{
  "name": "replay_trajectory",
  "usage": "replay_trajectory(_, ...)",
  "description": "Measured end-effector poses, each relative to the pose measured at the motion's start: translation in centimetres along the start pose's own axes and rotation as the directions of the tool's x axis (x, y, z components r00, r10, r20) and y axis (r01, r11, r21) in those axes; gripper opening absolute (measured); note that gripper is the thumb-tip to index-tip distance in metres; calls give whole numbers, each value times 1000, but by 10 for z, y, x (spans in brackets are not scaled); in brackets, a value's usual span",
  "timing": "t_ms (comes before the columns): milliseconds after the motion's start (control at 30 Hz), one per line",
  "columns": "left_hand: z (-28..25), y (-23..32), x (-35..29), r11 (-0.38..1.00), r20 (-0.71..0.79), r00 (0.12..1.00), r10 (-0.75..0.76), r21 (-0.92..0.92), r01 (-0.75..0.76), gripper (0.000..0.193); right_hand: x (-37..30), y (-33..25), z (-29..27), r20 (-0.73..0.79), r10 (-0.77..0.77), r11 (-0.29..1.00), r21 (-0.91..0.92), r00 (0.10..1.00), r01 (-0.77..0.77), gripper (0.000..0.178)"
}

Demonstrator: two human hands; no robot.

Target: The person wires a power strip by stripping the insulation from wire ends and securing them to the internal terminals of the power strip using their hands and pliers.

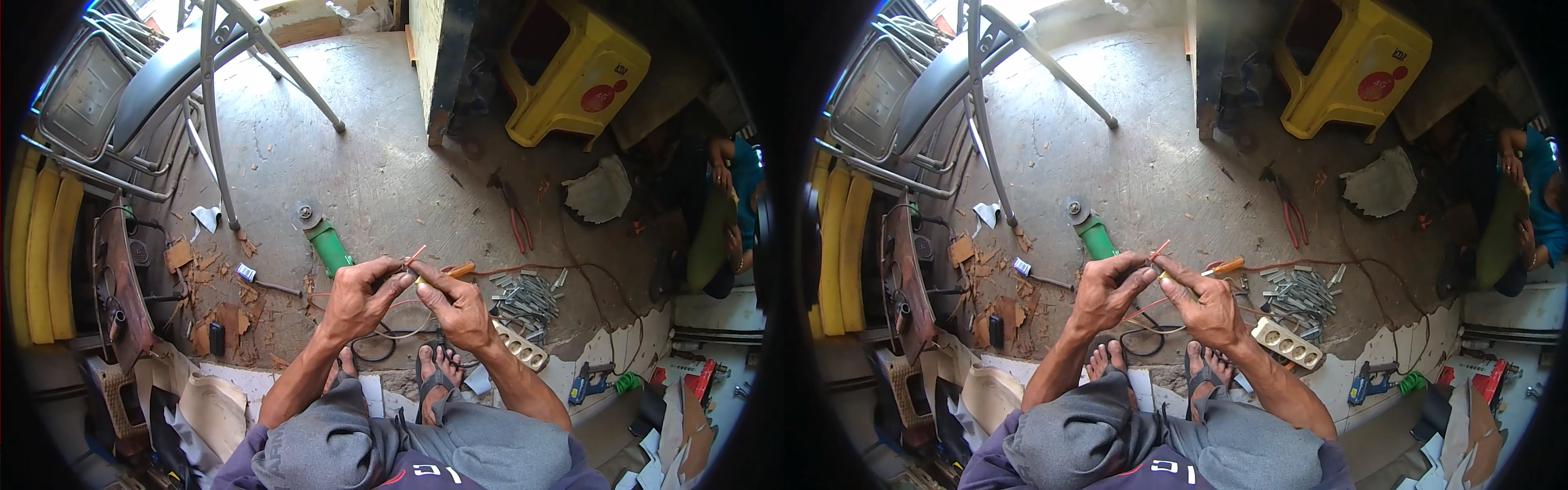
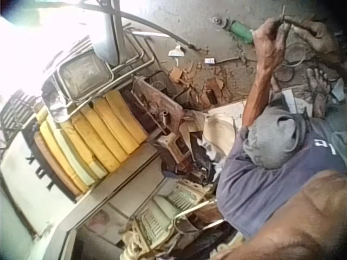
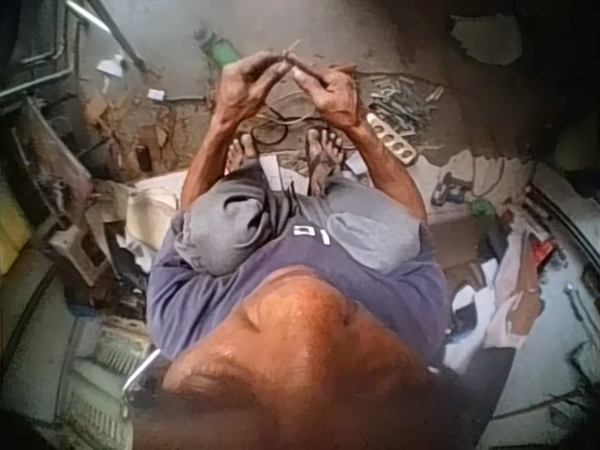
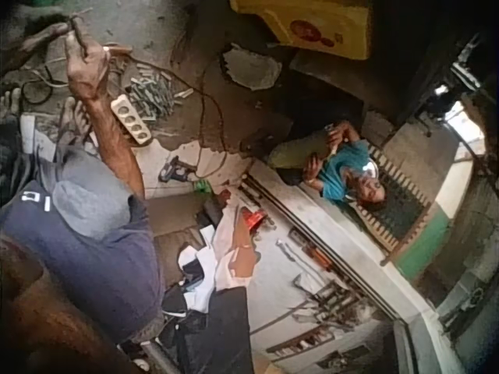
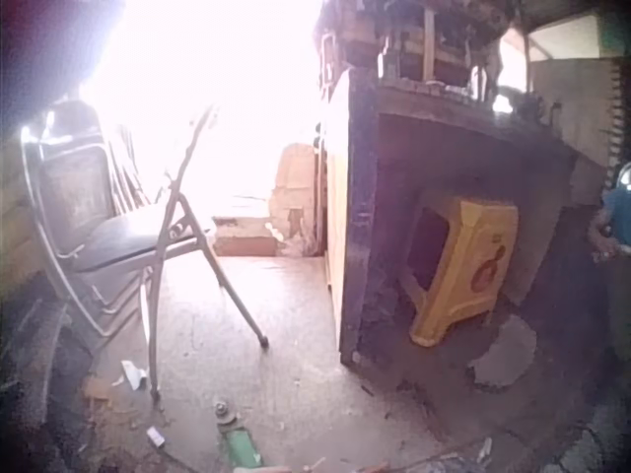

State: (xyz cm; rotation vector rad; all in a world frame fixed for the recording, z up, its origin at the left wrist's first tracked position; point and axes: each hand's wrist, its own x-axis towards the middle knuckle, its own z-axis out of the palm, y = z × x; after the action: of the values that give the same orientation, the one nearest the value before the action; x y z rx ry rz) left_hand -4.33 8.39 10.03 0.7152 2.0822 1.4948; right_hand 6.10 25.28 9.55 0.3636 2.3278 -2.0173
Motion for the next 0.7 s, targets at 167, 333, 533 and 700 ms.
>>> replay_trajectory(167,6,-5,-1,998,-88,994,57,-30,-60,22,0,2,3,-17,9,1000,11,1000,-9,40)
replay_trajectory(333,3,-3,-2,1000,-62,998,11,-27,-13,22,0,3,3,-19,-17,1000,-16,1000,17,40)
replay_trajectory(533,3,3,-2,990,-31,995,-93,-113,89,22,2,3,0,-12,-11,999,42,1000,12,41)
replay_trajectory(700,8,-3,-4,988,-74,996,-49,-151,37,22,3,0,2,22,-7,999,45,1000,6,42)
